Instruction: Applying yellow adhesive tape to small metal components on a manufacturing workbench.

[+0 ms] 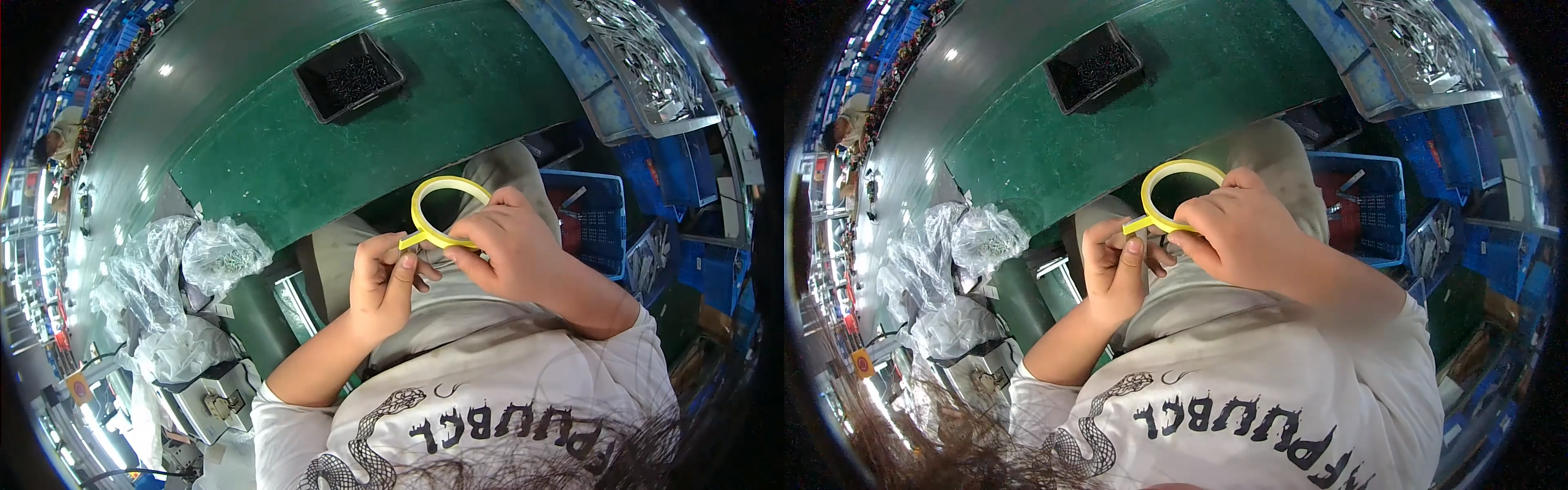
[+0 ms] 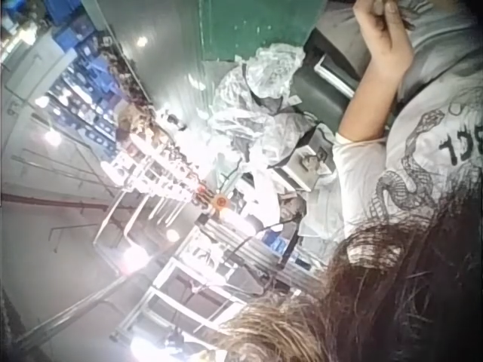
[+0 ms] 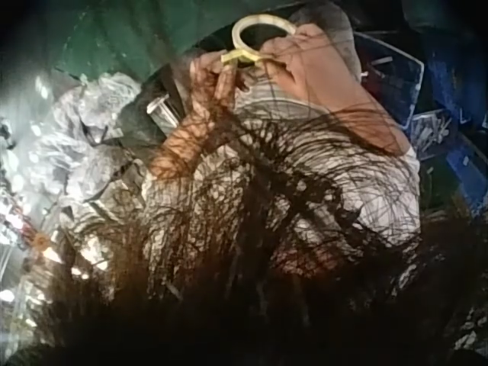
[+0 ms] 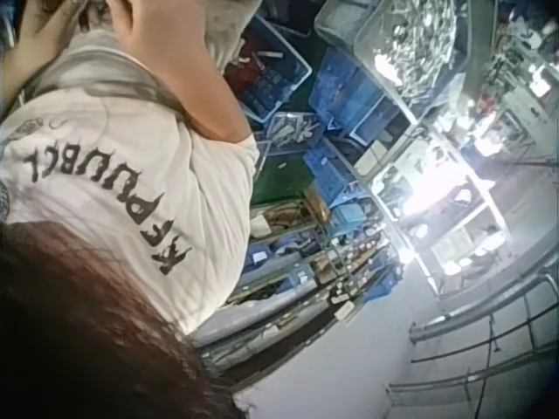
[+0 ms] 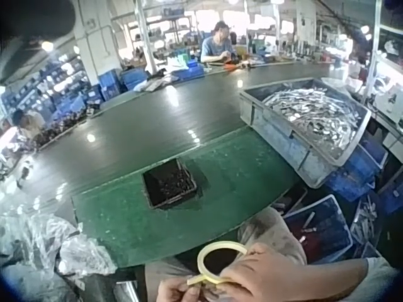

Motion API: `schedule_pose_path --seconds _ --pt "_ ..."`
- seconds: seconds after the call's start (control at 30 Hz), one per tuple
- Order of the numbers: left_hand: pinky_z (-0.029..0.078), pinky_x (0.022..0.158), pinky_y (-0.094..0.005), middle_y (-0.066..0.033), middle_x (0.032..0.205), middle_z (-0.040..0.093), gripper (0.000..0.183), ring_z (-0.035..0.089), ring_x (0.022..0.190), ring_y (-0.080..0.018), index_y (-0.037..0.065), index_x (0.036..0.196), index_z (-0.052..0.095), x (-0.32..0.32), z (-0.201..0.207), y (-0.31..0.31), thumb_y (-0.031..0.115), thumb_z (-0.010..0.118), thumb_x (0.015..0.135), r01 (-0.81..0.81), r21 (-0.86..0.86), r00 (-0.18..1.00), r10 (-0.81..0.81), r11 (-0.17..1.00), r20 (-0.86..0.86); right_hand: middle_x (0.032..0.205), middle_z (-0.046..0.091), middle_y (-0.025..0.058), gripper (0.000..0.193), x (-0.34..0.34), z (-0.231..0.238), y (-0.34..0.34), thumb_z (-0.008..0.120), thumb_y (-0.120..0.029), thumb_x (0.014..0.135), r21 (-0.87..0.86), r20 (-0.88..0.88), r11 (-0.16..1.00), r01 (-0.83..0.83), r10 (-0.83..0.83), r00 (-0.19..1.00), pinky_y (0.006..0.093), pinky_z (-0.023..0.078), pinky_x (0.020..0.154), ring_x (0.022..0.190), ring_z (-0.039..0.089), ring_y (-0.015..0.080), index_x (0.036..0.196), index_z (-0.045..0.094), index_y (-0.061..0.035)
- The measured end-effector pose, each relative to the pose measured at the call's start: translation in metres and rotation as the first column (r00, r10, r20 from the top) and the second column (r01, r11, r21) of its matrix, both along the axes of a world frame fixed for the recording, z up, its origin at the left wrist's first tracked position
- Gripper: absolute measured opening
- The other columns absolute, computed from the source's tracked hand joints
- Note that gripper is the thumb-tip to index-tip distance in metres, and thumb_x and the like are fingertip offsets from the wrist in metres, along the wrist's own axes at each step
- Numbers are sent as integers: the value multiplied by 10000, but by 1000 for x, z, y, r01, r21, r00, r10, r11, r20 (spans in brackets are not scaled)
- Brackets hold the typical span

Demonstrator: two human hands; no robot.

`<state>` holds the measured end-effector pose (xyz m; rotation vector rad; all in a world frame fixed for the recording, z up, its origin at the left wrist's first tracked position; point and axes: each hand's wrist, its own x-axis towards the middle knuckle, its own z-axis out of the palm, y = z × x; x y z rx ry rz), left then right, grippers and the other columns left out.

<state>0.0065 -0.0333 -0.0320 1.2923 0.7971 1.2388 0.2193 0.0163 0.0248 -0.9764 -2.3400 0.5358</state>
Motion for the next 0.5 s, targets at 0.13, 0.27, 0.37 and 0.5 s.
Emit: schedule_pose_path --seconds 0.13,0.27,0.37,0.5 --pt "570 595 -286 -208 1144 625 286 687 779 -219 72 1316 327 -1 0 1 40 408 1044 15 23 1000 -14 1000 -20 741 669 8 176 0 0 0 757 -155 821 -15 5 1000 -5 5 1000 355 405 759 664 636 182 912 625 -84" --pt "570 593 -284 -210 1156 616 286 689 780 -223 71 1318 325 -1 0 1 45 407 1046 26 31 999 -26 999 -26 734 663 6 175 0 -2 0 757 -153 820 -2 -2 1000 -1 1 1000 355 405 755 657 632 182 911 625 -84" --pt "572 596 -283 -213 1159 613 283 690 776 -226 73 1316 325 -1 1 1 51 410 1047 29 30 999 -27 999 -39 737 662 5 172 -1 -2 1 755 -151 821 -5 -13 1000 -3 3 1000 356 402 751 657 630 183 911 625 -84" --pt "577 604 -286 -204 1157 613 283 692 810 -224 73 1315 323 0 2 1 54 413 1047 41 29 999 -40 999 -19 746 664 7 174 0 -3 0 755 -155 823 -12 -14 1000 -4 4 1000 359 397 759 660 628 183 912 625 -83"
